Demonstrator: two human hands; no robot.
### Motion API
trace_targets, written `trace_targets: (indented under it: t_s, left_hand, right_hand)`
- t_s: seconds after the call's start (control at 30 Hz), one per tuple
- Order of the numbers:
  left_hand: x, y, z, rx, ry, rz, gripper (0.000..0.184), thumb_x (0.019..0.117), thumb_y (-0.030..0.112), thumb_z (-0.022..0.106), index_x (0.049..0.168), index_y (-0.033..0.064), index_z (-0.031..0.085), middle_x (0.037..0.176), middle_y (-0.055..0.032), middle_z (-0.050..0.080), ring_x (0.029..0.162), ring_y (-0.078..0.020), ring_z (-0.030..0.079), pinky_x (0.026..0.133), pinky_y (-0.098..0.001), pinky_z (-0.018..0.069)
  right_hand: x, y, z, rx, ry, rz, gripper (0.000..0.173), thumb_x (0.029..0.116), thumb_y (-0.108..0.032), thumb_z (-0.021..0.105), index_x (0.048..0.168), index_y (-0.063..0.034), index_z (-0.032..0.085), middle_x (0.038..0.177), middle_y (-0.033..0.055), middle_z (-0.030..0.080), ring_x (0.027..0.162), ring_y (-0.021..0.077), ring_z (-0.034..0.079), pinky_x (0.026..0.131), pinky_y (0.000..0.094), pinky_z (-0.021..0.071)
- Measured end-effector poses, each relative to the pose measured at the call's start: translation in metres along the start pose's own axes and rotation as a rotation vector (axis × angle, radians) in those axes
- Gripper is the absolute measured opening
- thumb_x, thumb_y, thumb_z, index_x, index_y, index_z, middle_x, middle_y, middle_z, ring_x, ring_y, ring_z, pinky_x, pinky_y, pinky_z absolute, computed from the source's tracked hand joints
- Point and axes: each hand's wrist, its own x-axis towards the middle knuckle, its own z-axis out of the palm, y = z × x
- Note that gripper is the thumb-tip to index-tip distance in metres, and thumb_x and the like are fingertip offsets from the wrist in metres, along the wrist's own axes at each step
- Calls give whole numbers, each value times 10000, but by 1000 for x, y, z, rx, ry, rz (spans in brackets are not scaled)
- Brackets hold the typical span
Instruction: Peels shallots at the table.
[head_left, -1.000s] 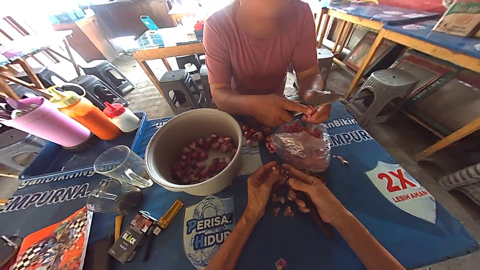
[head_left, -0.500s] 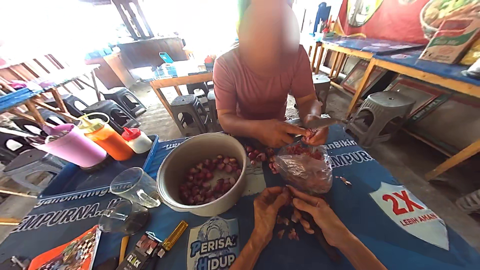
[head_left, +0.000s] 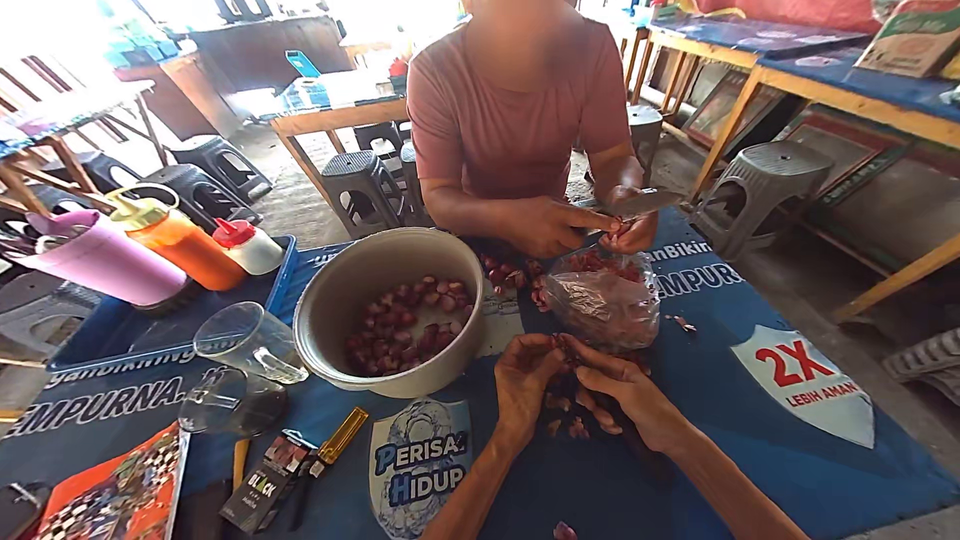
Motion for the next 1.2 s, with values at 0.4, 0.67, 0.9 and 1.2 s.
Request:
trace_targets:
  t_s: [0.4, 0.67, 0.9, 1.2]
  left_hand:
    - [3, -3, 0, -87, -39, -173, 252, 945, -31, 642, 1192, -75, 615, 1020, -125, 710, 894, -167, 702, 821, -311, 597]
    - [3, -1, 2, -123, -17, -195, 206, 950, -35, 630, 1153, -57, 602, 978, -102, 701, 867, -154, 696, 803, -299, 594]
    - [1, -2, 5, -55, -9, -157, 222, 930, -35, 662, 1143, -60, 605, 967, -100, 706, 852, -145, 700, 787, -297, 598]
    - [1, -4, 3, -76, -22, -128, 219, 911, -58, 670, 1120, -50, 605, 953, -85, 704, 835, -124, 692, 761, -274, 594]
  right_hand:
    - [3, -4, -4, 128, 40, 124, 471, 1091, -202, 383, 1558, -156, 428, 694, 2, 546, 450, 59, 480, 381, 181, 404]
    - [1, -2, 2, 22, 19, 20, 508, 1077, -160, 433, 1584, -167, 395, 728, 8, 569, 466, 74, 486, 401, 196, 423]
    - [2, -3, -1, 55, 55, 64, 482, 1081, -183, 428, 1563, -156, 431, 731, 11, 578, 466, 71, 492, 393, 188, 412]
    - [1, -2, -1, 53, 24, 33, 481, 1070, -165, 457, 1551, -153, 451, 728, 9, 582, 469, 65, 499, 400, 186, 428]
